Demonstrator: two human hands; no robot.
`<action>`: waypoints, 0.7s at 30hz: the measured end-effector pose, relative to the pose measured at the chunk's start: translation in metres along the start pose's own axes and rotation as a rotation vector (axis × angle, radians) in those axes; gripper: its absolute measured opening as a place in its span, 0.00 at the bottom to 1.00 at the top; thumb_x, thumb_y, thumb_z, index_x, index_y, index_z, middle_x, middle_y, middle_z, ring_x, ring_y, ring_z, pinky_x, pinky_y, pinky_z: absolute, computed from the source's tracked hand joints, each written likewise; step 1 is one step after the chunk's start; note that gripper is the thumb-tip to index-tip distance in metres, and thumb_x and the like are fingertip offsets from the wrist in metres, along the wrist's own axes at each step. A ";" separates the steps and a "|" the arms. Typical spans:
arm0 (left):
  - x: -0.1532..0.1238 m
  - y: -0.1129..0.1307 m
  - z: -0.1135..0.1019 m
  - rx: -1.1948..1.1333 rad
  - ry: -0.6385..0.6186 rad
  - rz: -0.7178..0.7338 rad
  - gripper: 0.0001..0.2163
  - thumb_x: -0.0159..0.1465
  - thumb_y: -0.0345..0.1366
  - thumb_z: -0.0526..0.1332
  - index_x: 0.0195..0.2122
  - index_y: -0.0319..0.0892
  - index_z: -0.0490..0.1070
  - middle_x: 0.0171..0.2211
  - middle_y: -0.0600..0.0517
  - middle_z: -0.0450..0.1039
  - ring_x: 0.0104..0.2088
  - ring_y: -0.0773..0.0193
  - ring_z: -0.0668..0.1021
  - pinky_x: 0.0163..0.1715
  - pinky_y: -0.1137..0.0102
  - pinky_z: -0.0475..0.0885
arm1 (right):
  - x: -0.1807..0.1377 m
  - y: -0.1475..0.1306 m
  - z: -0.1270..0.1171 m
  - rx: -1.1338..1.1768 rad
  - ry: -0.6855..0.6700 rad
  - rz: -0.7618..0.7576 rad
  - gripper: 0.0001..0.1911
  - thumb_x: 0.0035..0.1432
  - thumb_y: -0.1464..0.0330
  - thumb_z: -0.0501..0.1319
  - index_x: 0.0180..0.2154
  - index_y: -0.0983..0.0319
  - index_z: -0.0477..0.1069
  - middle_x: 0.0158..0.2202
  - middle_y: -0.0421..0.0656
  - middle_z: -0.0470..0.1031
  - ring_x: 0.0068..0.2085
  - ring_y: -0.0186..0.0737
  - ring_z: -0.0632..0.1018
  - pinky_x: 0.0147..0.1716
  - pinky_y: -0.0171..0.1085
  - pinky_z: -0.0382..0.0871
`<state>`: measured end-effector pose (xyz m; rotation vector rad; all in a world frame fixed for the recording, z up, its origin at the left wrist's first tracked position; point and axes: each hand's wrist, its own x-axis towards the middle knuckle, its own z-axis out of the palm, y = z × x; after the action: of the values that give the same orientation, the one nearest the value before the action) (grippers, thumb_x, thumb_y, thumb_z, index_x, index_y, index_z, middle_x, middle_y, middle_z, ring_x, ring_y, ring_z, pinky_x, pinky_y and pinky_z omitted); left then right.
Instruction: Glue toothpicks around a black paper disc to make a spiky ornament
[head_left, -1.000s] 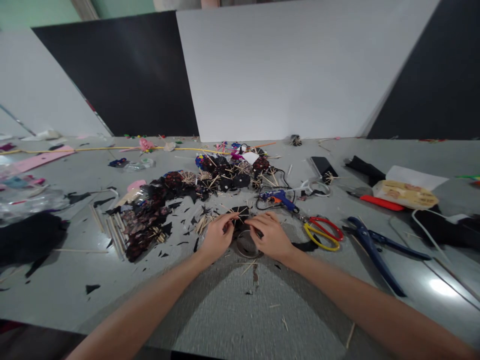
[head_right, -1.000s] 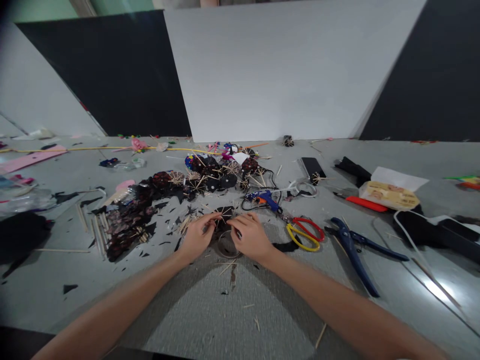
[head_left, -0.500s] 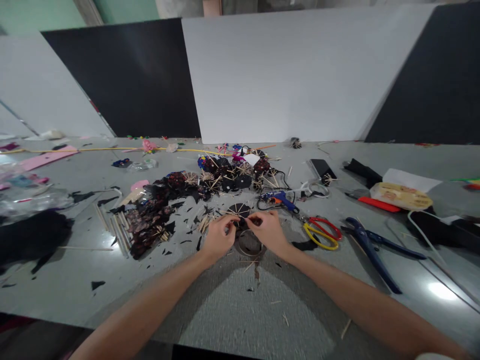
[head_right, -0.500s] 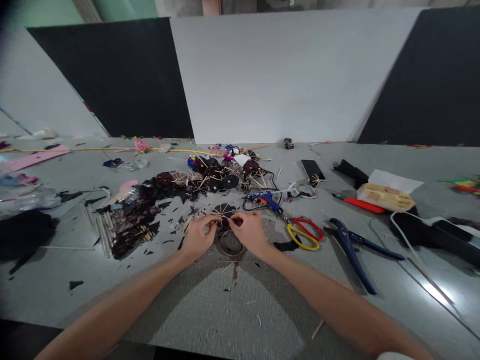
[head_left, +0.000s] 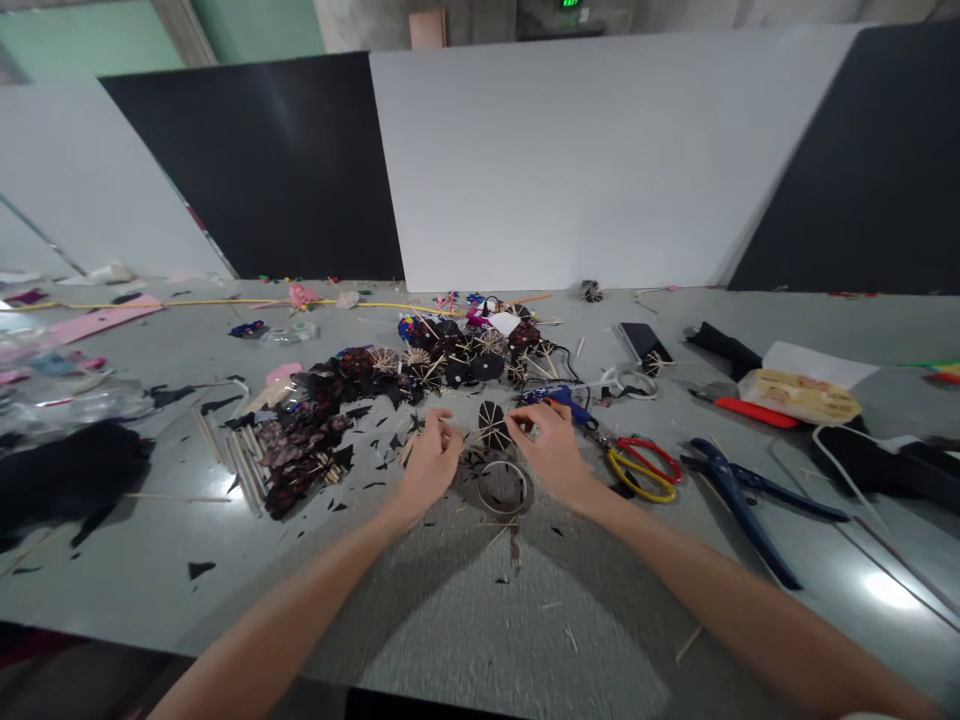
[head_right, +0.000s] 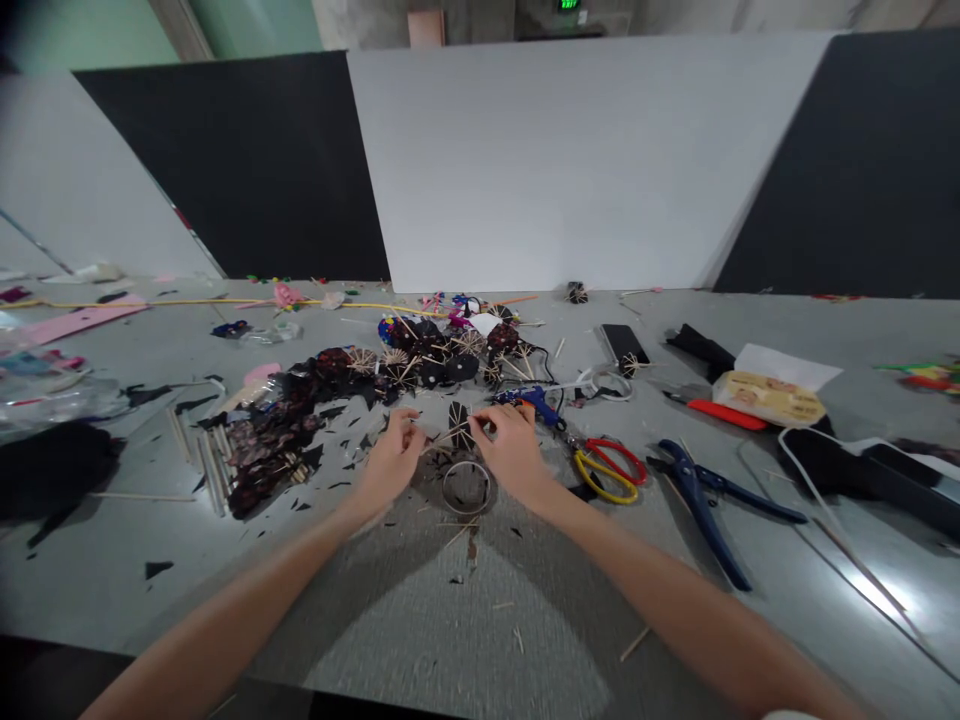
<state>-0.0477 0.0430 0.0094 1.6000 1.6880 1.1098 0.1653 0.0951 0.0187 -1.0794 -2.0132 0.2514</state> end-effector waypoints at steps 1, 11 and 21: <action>0.000 -0.001 0.003 -0.134 -0.063 -0.066 0.12 0.71 0.39 0.53 0.54 0.45 0.59 0.33 0.53 0.76 0.25 0.64 0.76 0.27 0.70 0.67 | 0.001 -0.001 -0.003 -0.015 0.003 -0.029 0.09 0.71 0.63 0.59 0.39 0.57 0.76 0.39 0.42 0.83 0.42 0.45 0.80 0.54 0.48 0.60; -0.012 0.010 0.015 -0.776 -0.360 -0.193 0.21 0.64 0.45 0.66 0.50 0.45 0.58 0.37 0.49 0.81 0.26 0.65 0.79 0.30 0.69 0.72 | 0.011 -0.009 -0.024 -0.065 0.020 -0.141 0.12 0.74 0.61 0.56 0.41 0.57 0.76 0.39 0.43 0.81 0.43 0.46 0.78 0.55 0.48 0.60; -0.013 0.009 0.015 -0.774 -0.366 -0.054 0.34 0.62 0.43 0.70 0.61 0.47 0.49 0.35 0.51 0.82 0.27 0.62 0.83 0.34 0.66 0.78 | 0.008 -0.012 -0.030 -0.099 -0.049 -0.238 0.12 0.76 0.62 0.54 0.43 0.57 0.74 0.41 0.43 0.81 0.44 0.46 0.77 0.54 0.48 0.58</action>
<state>-0.0286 0.0326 0.0079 1.1468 0.8879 1.1570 0.1779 0.0885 0.0489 -0.8889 -2.1947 0.0553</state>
